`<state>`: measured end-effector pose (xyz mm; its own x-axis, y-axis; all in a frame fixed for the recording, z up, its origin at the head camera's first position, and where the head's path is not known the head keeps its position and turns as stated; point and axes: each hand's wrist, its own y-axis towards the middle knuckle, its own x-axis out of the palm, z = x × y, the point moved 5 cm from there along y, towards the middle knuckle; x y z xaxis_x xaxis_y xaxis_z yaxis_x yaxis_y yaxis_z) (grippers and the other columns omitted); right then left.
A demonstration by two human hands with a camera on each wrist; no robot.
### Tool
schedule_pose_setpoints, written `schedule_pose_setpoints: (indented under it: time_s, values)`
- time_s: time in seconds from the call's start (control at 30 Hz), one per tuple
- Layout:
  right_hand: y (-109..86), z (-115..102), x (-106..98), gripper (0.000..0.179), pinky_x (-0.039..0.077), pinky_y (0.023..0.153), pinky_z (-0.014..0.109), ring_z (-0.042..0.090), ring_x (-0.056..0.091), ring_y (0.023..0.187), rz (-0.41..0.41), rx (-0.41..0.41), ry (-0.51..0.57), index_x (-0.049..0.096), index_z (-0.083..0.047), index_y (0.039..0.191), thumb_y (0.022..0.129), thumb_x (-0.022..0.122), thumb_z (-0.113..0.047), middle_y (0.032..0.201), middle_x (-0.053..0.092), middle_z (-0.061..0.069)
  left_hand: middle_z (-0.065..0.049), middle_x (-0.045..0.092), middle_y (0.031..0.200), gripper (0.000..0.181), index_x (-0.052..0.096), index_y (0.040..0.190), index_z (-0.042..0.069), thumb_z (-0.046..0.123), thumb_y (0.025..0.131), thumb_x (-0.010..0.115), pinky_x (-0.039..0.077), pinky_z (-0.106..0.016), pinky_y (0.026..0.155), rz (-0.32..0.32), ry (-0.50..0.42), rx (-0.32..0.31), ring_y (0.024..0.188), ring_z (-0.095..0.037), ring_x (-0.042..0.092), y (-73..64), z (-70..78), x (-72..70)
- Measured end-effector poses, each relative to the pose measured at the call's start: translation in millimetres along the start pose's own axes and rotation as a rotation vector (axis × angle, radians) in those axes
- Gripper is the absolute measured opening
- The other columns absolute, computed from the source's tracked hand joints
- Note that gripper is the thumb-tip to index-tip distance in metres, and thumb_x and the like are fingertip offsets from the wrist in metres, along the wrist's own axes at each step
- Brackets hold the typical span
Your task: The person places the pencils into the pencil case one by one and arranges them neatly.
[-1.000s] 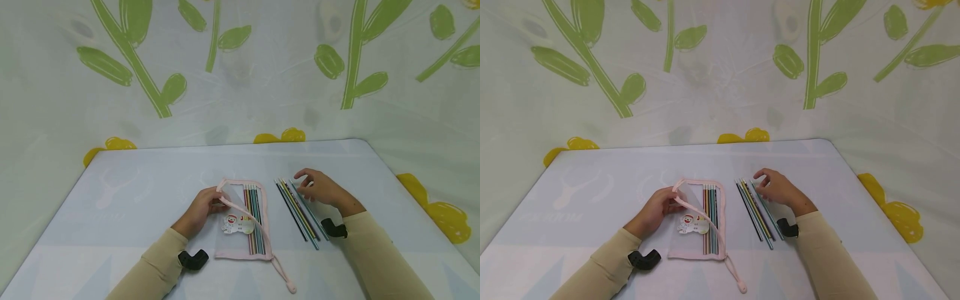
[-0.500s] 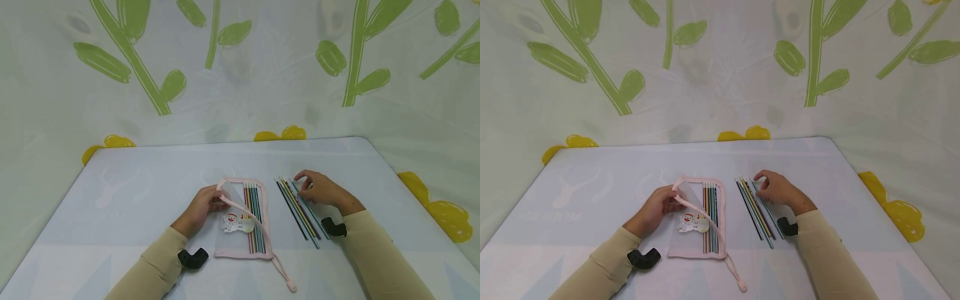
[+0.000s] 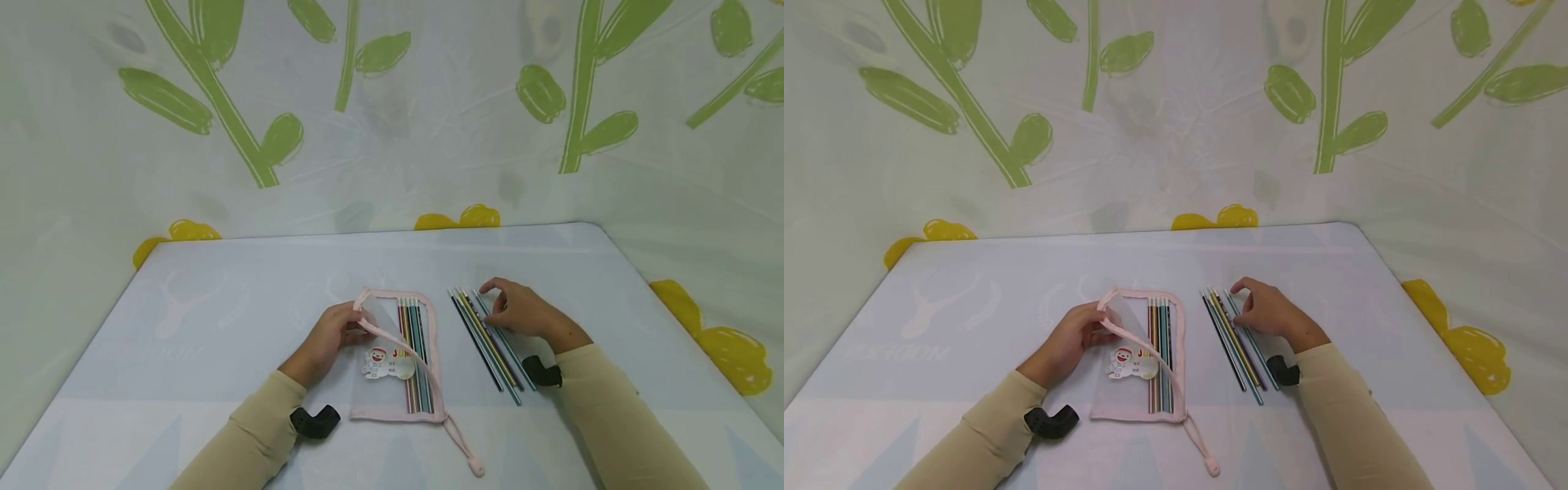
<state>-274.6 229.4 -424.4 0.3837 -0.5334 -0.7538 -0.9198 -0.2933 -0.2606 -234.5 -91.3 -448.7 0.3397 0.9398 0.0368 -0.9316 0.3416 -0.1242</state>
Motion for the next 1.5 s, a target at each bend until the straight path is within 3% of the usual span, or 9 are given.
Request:
schedule_pose_setpoints:
  time_s: [0.43,0.83,1.27,1.5]
  values:
    - [-1.1,2,2,0.055,0.051,0.064,0.029,0.019,0.057,0.073,0.004,0.036,-0.006,0.046,-0.005,0.139,0.088,0.068,-0.011,0.088,0.063,0.010,-0.004,0.063,0.099,0.031,0.063,0.092,0.005,0.016,0.100,0.035,0.056,-0.036,0.094,0.014,0.001,-0.024,0.098,-0.017,0.064,-0.6,-2.0,0.4]
    - [-3.6,-3,-6,0.063,0.054,0.064,0.030,0.022,0.058,0.071,0.032,0.089,0.114,0.038,-0.012,0.146,0.089,0.064,-0.011,0.097,0.060,0.014,-0.002,0.063,0.095,0.031,0.063,0.092,0.004,0.016,0.100,0.036,0.057,-0.036,0.093,0.007,0.003,-0.012,0.097,-0.016,0.064,-0.6,-0.8,-0.6]
    - [-9.9,-12,-18,0.073,0.052,0.071,0.032,0.022,0.061,0.065,0.073,0.015,0.147,0.027,-0.011,0.156,0.090,0.059,-0.009,0.103,0.059,0.016,-0.002,0.063,0.096,0.031,0.064,0.092,0.004,0.016,0.099,0.036,0.057,-0.037,0.093,0.004,0.000,-0.008,0.097,-0.016,0.065,0.6,-1.2,-0.7]
    - [-10.3,-18,-22,0.078,0.054,0.066,0.034,0.023,0.061,0.066,0.112,-0.033,0.208,0.023,-0.012,0.158,0.089,0.059,-0.005,0.106,0.056,0.018,-0.003,0.063,0.098,0.032,0.063,0.094,0.003,0.018,0.100,0.036,0.056,-0.037,0.094,0.004,0.007,-0.012,0.099,-0.018,0.064,0.3,-0.8,-0.4]
